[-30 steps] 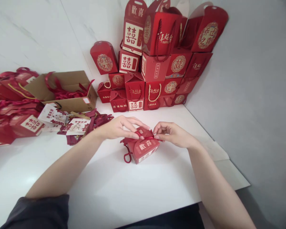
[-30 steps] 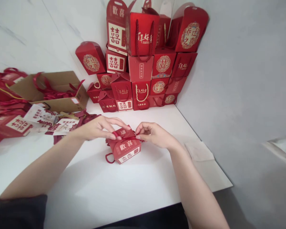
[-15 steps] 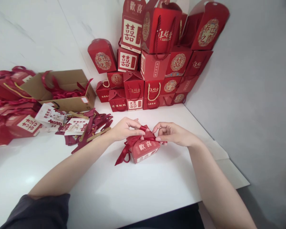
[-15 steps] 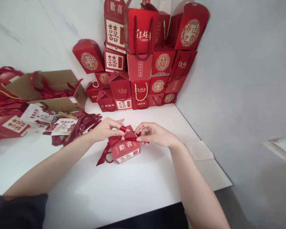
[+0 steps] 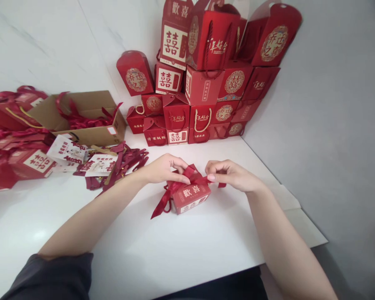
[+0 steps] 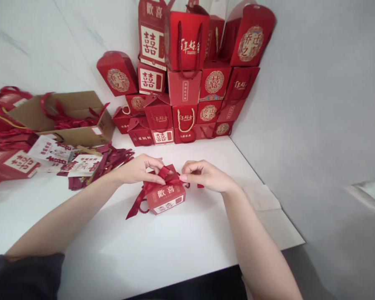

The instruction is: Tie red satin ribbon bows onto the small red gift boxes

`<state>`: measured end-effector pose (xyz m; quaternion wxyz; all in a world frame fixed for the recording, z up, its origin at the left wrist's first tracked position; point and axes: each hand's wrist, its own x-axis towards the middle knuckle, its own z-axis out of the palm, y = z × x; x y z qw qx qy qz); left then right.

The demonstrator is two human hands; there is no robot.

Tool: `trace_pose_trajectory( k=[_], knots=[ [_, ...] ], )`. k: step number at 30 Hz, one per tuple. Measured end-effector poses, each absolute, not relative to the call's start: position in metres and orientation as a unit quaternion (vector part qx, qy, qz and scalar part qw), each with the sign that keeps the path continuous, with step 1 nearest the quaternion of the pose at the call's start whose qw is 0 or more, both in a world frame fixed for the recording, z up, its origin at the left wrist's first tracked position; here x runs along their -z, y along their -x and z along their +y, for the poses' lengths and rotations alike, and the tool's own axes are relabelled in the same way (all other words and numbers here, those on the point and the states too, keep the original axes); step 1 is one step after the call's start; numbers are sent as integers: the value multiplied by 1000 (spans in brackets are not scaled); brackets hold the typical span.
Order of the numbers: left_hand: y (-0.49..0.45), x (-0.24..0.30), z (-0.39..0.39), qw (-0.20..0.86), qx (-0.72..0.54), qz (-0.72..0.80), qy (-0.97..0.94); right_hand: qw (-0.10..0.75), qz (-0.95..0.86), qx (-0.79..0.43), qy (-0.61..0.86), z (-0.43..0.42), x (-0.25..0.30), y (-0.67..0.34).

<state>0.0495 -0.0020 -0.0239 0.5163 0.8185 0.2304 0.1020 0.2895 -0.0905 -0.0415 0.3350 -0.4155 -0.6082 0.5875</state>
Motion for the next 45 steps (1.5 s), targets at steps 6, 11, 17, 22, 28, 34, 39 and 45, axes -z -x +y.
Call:
trace_pose_trajectory(
  k=[6,11,17,22,28,34,39,45],
  knots=[
    [-50,22,-4,498,-107,217,-833,465,-641,-483,374,-95,45,-261],
    [-51,20,-5,498,-105,209,-835,469,-706,-352,397,-97,48,-244],
    [-48,17,-5,481,-106,194,-848,399,-789,-194,425,-102,47,-236],
    [-47,17,-5,476,-101,194,-852,376,-814,-154,416,-103,48,-236],
    [-48,18,-4,489,-99,193,-845,461,-720,-264,446,-103,50,-237],
    [-48,20,-7,541,-103,218,-806,462,-636,-335,520,-96,51,-238],
    [-49,20,-9,526,-110,219,-814,470,-651,-300,515,-98,52,-231],
    [-46,18,-11,546,-127,246,-791,477,-680,-261,492,-96,51,-239]
  ],
)
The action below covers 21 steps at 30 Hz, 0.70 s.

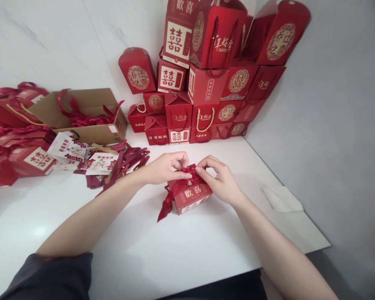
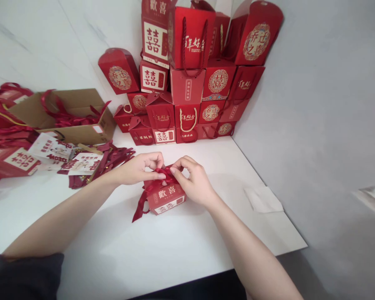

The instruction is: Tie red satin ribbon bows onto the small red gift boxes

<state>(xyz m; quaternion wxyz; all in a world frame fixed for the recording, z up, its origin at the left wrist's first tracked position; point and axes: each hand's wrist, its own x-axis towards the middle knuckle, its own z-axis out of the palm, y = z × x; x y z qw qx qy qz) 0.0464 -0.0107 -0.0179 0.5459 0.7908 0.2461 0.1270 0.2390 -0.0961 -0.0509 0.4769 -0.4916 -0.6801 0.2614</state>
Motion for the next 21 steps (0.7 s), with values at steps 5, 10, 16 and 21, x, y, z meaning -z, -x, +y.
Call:
trace_pose_trajectory(
  k=[5,10,16,21],
  knots=[
    [-44,17,-8,562,-107,220,-790,477,-677,-277,488,-94,51,-245],
    [-44,18,-6,543,-116,217,-803,474,-676,-310,472,-97,51,-236],
    [-43,18,-5,581,-95,222,-777,477,-686,-291,467,-98,53,-233],
    [-42,15,-3,632,-84,209,-742,473,-736,-206,438,-96,57,-237]
  ],
)
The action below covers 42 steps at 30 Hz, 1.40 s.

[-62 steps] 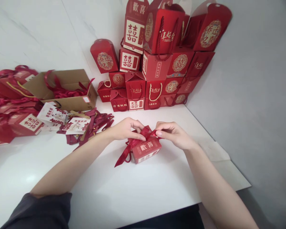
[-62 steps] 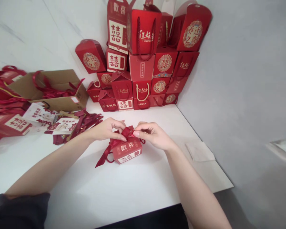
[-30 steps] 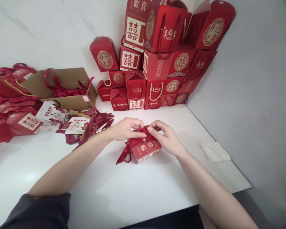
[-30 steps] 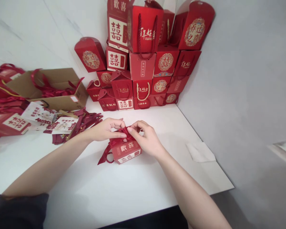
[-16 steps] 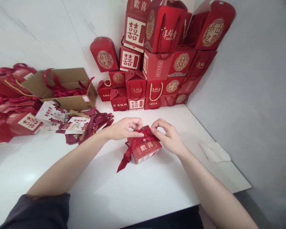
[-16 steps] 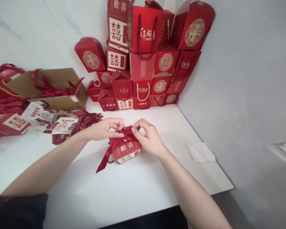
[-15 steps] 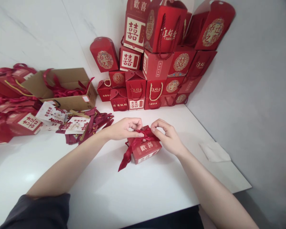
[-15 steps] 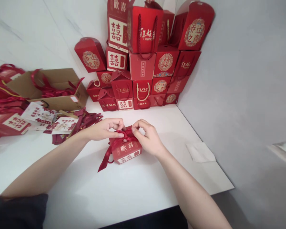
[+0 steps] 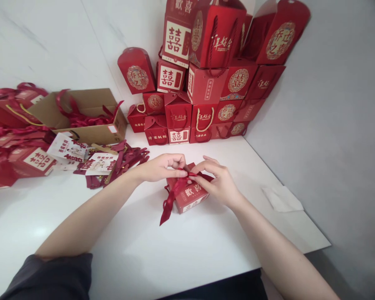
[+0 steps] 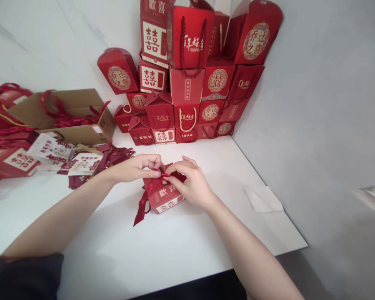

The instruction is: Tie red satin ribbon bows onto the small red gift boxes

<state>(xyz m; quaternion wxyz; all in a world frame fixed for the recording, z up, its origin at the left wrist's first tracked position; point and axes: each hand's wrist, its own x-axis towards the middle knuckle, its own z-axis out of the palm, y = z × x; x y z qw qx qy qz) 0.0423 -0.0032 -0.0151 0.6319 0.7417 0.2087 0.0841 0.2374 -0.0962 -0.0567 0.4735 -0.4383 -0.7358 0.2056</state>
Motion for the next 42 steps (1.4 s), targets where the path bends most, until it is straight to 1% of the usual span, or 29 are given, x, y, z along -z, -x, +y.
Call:
trace_pose_trajectory(
  k=[3,7,9,18,20,24,26,29,32,36,39,42],
  knots=[
    [-42,18,-1,640,-85,203,-736,458,-778,-157,400,-95,57,-241],
    [-44,24,0,627,-95,208,-745,421,-812,-153,374,-95,55,-244],
    [-45,25,-2,603,-104,216,-761,412,-815,-164,375,-96,54,-245],
    [-47,9,-19,465,-140,239,-841,430,-793,-196,385,-96,53,-244],
    [-49,7,-28,418,-160,261,-855,429,-793,-193,386,-96,54,-244],
    [-56,8,-51,240,-208,345,-883,427,-797,-190,382,-97,52,-245],
    [-58,11,-58,173,-209,358,-893,431,-788,-205,388,-99,51,-246],
    [-57,16,-56,128,-199,321,-917,458,-736,-261,425,-99,50,-246],
    [-53,18,-47,104,-201,248,-942,473,-693,-287,462,-96,53,-244],
    [-48,20,-38,42,-210,176,-961,457,-683,-318,472,-91,58,-243],
    [-46,22,-39,-36,-211,151,-965,448,-674,-338,480,-91,57,-245],
    [-46,22,-43,-98,-215,151,-960,450,-678,-324,483,-94,54,-246]
  ],
)
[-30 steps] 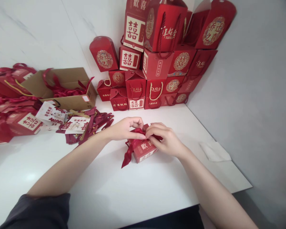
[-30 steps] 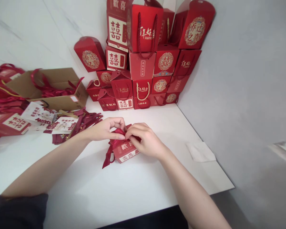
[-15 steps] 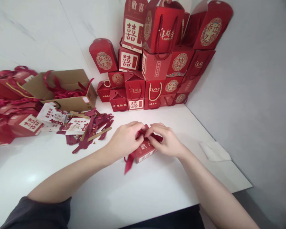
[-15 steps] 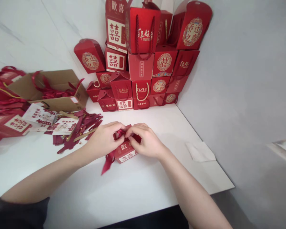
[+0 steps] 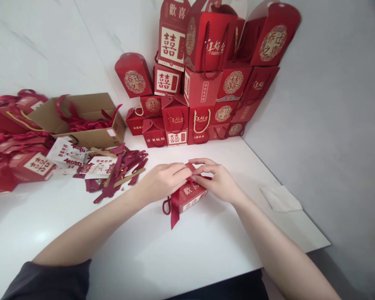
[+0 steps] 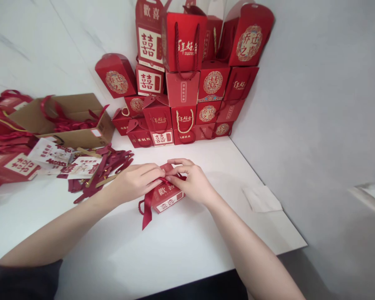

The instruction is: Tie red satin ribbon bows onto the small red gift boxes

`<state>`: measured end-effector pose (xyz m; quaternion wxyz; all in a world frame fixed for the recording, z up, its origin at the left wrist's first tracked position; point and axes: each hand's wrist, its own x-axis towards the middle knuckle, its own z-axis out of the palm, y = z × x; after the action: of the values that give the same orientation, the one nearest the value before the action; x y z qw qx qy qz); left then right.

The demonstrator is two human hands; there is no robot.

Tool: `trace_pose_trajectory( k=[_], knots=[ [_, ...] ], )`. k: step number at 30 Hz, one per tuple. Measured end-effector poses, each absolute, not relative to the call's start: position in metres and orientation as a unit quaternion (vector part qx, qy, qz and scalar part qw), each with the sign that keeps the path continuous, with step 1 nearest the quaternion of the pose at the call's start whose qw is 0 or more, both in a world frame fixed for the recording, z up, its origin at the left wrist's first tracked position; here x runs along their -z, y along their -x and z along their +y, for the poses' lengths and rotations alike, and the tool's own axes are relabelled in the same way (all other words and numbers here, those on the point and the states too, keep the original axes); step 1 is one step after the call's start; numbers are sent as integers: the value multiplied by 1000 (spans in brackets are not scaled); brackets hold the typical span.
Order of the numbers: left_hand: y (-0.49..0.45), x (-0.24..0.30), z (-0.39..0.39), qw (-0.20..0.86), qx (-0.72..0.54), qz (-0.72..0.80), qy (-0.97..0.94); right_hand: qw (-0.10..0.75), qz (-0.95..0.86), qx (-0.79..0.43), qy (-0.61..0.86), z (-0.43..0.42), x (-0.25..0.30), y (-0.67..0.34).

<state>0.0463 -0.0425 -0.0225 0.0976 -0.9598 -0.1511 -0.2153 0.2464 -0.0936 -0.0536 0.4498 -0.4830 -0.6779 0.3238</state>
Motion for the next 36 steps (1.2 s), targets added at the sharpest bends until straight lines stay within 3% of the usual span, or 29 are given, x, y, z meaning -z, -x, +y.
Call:
trace_pose_trajectory(
  k=[6,12,15,20,29,36],
  knots=[
    [-47,22,-43,91,224,-174,955,474,-732,-181,455,-99,48,-242],
    [-43,22,-33,37,255,-126,958,480,-717,-172,475,-97,48,-245],
    [-41,21,-29,56,265,-91,958,480,-693,-219,492,-95,48,-247],
    [-42,24,-26,84,279,-62,955,458,-630,-415,471,-92,50,-250],
    [-38,26,-22,95,278,-45,955,442,-526,-550,475,-88,54,-254],
    [-33,14,-17,118,262,-25,957,459,-534,-496,508,-88,51,-252]
  ],
)
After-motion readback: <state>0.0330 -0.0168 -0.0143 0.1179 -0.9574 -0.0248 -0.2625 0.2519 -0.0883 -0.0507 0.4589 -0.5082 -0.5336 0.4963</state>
